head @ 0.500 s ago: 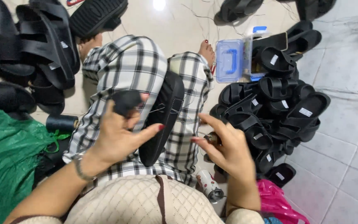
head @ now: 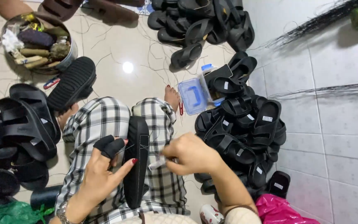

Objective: Hand-sewing the upper straps of black sandals to the soles using a needle and heavy thread while sitting on the floor.

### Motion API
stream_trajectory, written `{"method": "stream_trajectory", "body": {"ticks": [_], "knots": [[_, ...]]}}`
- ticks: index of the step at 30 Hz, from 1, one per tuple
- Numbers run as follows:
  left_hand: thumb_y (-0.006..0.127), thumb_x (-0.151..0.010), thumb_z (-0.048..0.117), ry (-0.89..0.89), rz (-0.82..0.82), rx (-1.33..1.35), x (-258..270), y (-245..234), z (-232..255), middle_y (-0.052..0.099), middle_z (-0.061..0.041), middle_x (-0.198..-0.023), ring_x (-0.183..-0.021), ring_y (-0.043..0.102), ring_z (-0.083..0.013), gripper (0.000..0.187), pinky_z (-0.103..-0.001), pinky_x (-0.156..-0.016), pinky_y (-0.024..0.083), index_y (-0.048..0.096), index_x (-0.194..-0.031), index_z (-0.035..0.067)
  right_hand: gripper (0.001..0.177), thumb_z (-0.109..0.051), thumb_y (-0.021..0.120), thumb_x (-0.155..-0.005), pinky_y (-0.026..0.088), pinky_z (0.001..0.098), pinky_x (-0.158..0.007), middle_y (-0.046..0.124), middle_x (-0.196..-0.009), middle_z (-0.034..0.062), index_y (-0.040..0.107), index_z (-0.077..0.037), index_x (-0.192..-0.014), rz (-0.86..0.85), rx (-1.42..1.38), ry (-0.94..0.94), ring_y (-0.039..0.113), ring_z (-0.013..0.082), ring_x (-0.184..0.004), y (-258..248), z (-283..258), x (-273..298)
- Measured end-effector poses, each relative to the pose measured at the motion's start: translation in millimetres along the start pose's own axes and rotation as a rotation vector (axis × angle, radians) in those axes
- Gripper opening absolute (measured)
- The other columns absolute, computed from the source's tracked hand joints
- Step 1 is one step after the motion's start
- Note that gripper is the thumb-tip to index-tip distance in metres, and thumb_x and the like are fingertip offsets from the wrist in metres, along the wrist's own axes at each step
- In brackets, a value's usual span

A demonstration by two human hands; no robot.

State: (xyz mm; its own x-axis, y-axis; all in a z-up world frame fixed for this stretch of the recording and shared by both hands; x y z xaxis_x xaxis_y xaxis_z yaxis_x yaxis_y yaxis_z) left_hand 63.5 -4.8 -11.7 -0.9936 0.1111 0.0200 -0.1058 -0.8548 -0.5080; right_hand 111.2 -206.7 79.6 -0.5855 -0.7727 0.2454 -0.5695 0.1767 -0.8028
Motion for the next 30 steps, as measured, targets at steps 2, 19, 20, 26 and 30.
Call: {"method": "stream_trajectory", "body": {"ticks": [2, 19, 20, 26, 30], "knots": [[0.079, -0.082, 0.027, 0.039, 0.018, 0.011, -2.4, -2.2, 5.6, 0.051, -0.002, -0.092, -0.065, 0.049, -0.0127, 0.057, -0.029, -0.068, 0.050, 0.063, -0.136, 0.015, 0.015, -0.015, 0.059, -0.076, 0.037, 0.0386, -0.040, 0.053, -0.052, 0.0023, 0.058, -0.013, -0.091, 0.195, 0.253, 0.041, 0.052, 0.0229, -0.045, 14.1, 10.6, -0.8], [0.074, -0.115, 0.036, -0.297, 0.271, -1.034, 19.5, -142.2, -185.4, 0.067, -0.028, -0.100, -0.094, 0.068, -0.0449, 0.043, -0.050, -0.086, 0.053, 0.066, -0.105, -0.005, 0.047, -0.009, 0.068, -0.088, 0.051, 0.0470, -0.049, 0.053, -0.072, 0.0144, 0.070, -0.028, -0.131, 1.039, 0.528, 0.919, 0.055, 0.0361, -0.052, 41.3, 161.9, 137.5], [0.072, -0.109, 0.041, -0.149, 0.266, -1.096, 10.2, -129.5, -151.7, 0.066, -0.020, -0.093, -0.089, 0.065, -0.0413, 0.038, -0.048, -0.082, 0.050, 0.069, -0.099, 0.004, 0.046, -0.002, 0.065, -0.086, 0.052, 0.0395, -0.073, 0.063, -0.097, 0.0111, 0.070, -0.019, -0.128, 1.094, 0.304, 0.692, 0.064, 0.0272, -0.080, 39.4, 145.3, 121.6], [0.068, -0.087, 0.038, 0.166, -0.078, -0.342, -18.6, -24.4, -9.6, 0.061, -0.016, -0.110, -0.094, 0.060, -0.0318, 0.055, -0.039, -0.088, 0.045, 0.063, -0.137, 0.017, 0.067, -0.018, 0.071, -0.093, 0.049, 0.0198, -0.055, 0.061, -0.118, 0.0072, 0.040, -0.016, -0.152, 0.592, -0.540, 0.037, 0.048, 0.0051, -0.061, 64.9, 41.3, 7.4], [0.087, -0.074, 0.049, -0.354, -0.361, -0.204, -1.4, -15.5, -53.4, 0.038, -0.001, -0.042, -0.045, 0.035, -0.0114, 0.064, -0.034, -0.042, 0.031, 0.042, -0.056, 0.008, 0.015, -0.029, 0.074, -0.093, 0.052, 0.0282, -0.056, 0.072, -0.071, -0.0026, 0.074, -0.015, -0.087, 0.627, -0.307, 0.104, 0.068, 0.0124, -0.062, 60.1, 31.1, 12.3]]}}
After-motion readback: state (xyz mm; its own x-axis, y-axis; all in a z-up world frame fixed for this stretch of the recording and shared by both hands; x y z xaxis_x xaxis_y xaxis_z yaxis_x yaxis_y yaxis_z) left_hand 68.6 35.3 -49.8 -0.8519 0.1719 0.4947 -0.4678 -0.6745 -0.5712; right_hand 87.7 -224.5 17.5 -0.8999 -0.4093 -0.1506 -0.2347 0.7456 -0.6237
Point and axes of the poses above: each hand's wrist, its own x-axis away from the middle knuckle, its own y-axis out of the palm, z = x × y, the point moved 7 cm from there along -x, towards the middle knuckle
